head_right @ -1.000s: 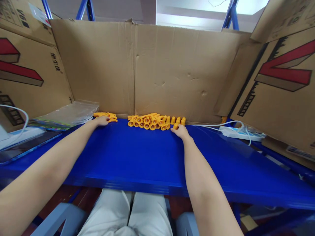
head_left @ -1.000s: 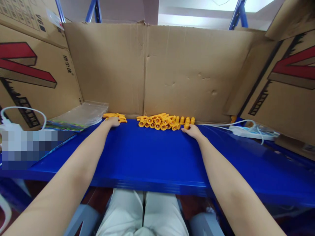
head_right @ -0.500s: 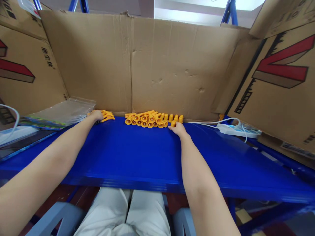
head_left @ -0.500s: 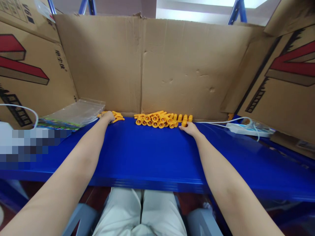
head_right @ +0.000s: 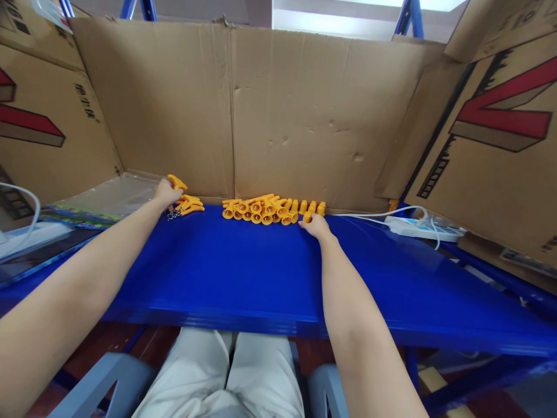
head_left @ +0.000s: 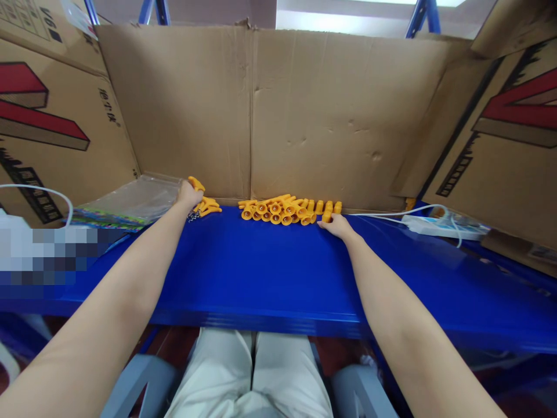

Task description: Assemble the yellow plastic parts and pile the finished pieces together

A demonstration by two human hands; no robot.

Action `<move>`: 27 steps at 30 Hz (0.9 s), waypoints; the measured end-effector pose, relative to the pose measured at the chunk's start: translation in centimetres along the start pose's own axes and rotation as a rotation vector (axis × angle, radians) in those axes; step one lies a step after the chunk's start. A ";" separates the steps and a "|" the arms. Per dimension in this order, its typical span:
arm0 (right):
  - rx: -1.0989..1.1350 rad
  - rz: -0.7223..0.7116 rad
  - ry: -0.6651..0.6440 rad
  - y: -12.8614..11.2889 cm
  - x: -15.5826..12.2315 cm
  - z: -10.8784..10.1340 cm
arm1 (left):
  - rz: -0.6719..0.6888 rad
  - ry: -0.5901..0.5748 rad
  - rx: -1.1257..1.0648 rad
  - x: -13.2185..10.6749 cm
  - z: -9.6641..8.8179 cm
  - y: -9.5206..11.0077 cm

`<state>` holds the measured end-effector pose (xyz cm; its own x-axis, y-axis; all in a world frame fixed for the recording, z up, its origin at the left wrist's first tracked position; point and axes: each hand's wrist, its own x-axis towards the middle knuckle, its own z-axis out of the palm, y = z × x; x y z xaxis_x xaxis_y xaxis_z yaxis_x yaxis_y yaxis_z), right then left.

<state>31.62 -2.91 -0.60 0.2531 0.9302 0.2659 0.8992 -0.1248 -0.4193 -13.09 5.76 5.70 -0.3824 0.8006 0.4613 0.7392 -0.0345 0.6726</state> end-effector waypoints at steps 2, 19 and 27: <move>-0.015 0.007 -0.004 -0.1 -0.1 0.0 | 0.008 0.036 -0.011 -0.5 -0.4 1.4; -0.245 0.147 -0.063 -4.0 -1.6 -2.0 | -0.089 -0.379 -0.712 -12.1 0.4 7.5; -0.265 -0.098 0.134 -8.2 -2.2 -3.4 | -0.297 -0.678 -0.924 -12.1 0.2 6.9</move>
<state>24.90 -5.13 5.21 0.1895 0.8906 0.4134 0.9789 -0.1386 -0.1502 -3.26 -4.00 4.60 0.1062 0.9943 0.0025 -0.1170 0.0100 0.9931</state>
